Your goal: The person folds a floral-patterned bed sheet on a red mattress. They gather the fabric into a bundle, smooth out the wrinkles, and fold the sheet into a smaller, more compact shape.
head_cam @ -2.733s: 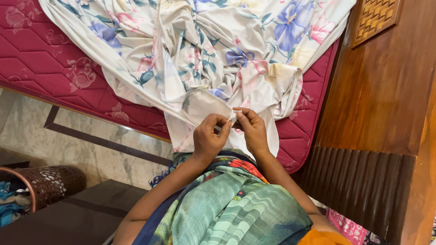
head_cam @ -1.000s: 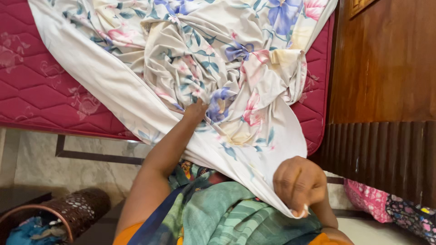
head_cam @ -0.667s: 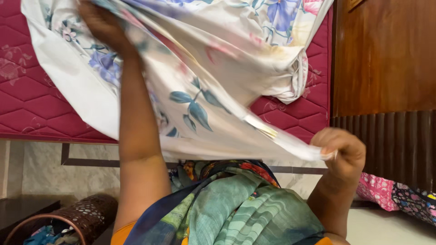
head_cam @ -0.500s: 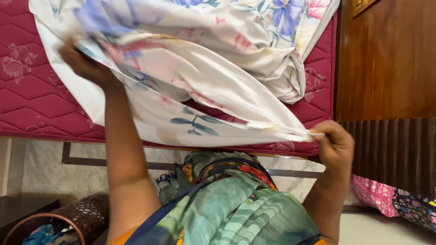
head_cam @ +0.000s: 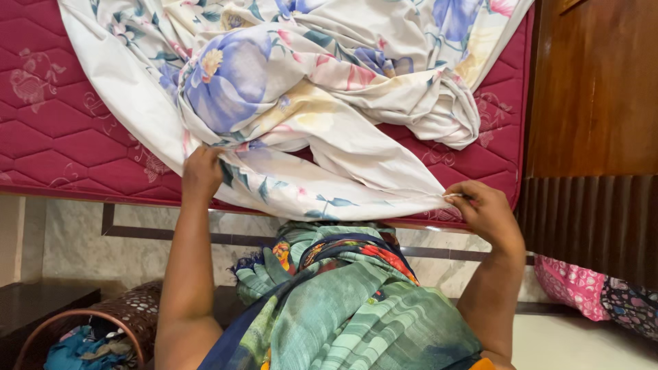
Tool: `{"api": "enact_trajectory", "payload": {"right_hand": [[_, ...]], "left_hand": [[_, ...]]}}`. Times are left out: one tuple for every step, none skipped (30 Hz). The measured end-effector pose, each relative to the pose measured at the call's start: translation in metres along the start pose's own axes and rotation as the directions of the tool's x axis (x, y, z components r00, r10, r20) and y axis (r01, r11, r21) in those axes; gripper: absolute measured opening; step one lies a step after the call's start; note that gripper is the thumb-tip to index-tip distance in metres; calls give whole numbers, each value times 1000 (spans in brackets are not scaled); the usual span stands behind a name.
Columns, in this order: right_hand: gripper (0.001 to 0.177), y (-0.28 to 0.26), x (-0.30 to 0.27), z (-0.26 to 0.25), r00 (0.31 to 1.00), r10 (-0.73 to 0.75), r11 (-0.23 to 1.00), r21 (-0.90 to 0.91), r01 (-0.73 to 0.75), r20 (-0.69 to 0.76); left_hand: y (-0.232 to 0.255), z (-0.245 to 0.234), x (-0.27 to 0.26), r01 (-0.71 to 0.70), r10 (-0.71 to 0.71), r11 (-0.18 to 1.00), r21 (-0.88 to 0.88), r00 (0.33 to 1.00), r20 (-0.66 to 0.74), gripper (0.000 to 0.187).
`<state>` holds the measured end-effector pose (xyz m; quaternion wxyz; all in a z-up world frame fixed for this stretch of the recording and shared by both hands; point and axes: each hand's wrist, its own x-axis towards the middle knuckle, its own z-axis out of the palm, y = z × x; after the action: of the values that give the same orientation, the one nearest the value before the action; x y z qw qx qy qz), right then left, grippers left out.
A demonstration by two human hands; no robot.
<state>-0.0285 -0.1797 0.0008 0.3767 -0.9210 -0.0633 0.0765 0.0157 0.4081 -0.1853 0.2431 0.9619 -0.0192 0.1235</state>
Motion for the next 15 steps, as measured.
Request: {"api": "enact_trajectory", "payload": {"right_hand": [[17,-4,-6,-6,999,-36,998,53,35,14],[16,-8,-14,-12,997,-72,992,107,69,25],[13,-12,-28,-21,999,-41,975,219,33,35],[9,-17,-41,-31,999,-12,945,327,-5,48],[8,-20,-55,-40,978,-209,903,380,201,-22],[10,-22,-65,-48,914,-394,818,414,398,-100],[6,-21,-70,-53,836,-517,660,537,525,-183],[9,-19,-76,-58,738,-612,465,627,626,-283],[12,-16,-83,-63,690,-615,395,608,689,-383],[18,-11,-92,-65,634,-608,325,578,748,-478],[18,-7,-102,-65,662,-430,433,503,748,-614],[17,-2,-115,-61,628,-244,540,435,721,-739],[18,6,-119,-60,569,-145,617,375,691,-809],[20,15,-124,-55,491,-40,695,329,640,-870],[20,26,-124,-53,401,61,761,302,574,-914]], "left_hand": [[9,6,11,-16,16,997,-73,1000,-2,23],[19,11,22,-32,32,989,-146,999,-4,26],[31,18,32,-24,29,990,-142,999,35,23],[44,25,39,-17,27,990,-137,997,75,20],[59,30,46,-29,39,989,-147,997,69,27],[75,36,51,-41,52,987,-158,997,63,35],[90,41,56,-57,68,981,-186,996,52,42],[103,44,61,-73,84,974,-215,996,42,50],[112,45,65,-84,94,966,-244,995,30,60],[118,47,69,-113,129,966,-233,990,55,54],[125,50,74,-140,160,965,-221,984,77,49],[131,51,77,-167,191,963,-210,977,100,44],[135,47,83,-153,180,964,-217,977,111,37],[138,40,90,-139,169,965,-223,978,122,30],[143,29,97,-120,153,966,-229,979,133,23]]}}
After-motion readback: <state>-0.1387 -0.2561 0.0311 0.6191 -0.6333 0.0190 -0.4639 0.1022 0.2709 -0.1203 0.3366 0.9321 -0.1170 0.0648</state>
